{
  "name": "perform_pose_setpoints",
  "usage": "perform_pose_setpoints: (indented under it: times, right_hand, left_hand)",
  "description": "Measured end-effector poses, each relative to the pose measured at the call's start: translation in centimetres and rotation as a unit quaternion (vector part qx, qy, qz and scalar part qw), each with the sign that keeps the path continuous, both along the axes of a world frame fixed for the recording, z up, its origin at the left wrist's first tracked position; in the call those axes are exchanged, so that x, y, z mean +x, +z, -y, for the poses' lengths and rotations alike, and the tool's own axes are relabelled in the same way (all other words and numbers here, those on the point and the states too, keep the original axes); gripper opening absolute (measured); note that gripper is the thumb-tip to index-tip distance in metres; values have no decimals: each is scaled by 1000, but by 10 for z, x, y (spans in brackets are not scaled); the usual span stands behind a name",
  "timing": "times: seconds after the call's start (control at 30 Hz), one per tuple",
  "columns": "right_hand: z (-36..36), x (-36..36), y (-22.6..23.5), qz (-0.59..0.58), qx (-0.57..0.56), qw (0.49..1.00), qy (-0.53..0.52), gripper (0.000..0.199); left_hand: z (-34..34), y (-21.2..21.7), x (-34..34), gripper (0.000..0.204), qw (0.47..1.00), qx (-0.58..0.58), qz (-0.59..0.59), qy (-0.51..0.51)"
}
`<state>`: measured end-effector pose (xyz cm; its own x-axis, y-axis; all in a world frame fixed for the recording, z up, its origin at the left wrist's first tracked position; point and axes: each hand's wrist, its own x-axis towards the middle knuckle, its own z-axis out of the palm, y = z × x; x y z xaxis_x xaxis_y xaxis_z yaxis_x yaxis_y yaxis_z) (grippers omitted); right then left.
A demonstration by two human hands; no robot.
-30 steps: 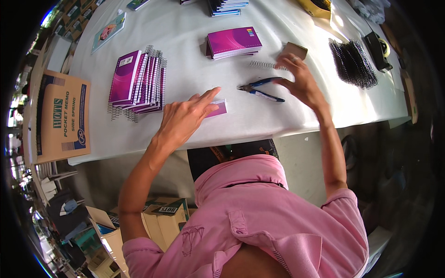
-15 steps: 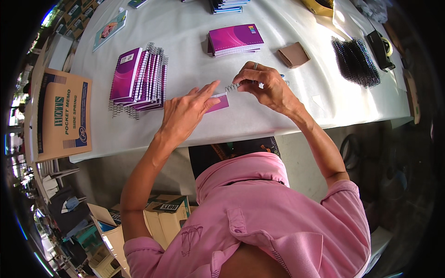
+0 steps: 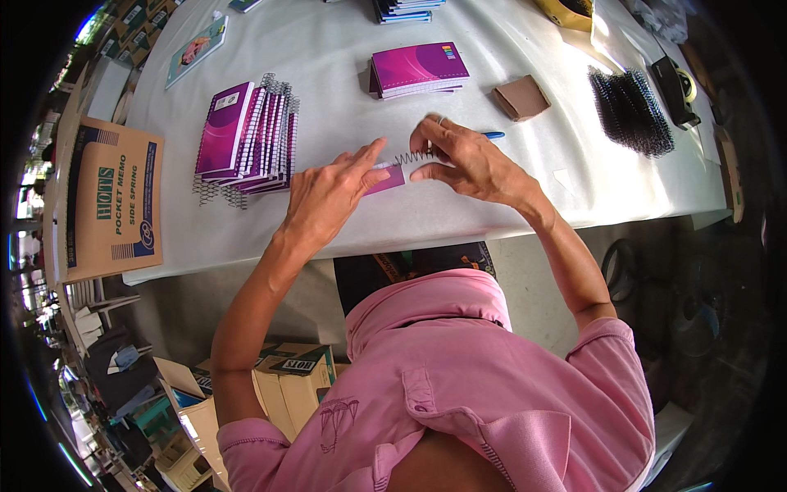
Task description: The person assembles spiral-bound notebooks by inserting metal coils into the punched holes of purple paper stacks. Using pliers, the person secures the ends of the coils to complete the binding. The finished notebooks are stacked on the table.
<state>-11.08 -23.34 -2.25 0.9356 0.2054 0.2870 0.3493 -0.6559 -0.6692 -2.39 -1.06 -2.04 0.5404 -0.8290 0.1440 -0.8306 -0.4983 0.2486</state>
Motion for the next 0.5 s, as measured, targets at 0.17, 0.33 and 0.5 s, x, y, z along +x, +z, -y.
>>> perform_pose_setpoints:
  times: [0.17, 0.33, 0.5]
  right_hand:
    - [-7, -3, 4, 25, -62, 998, -17, 14]
    - [-10, -4, 9, 19, -105, 994, -4, 18]
    - [-11, -2, 9, -100, -72, 992, 33, 24]
  left_hand:
    - [2, 4, -1, 51, 1000, 16, -8, 11]
    - [8, 10, -7, 54, 999, -27, -22, -9]
    - [12, 2, -6, 59, 999, -2, 2, -46]
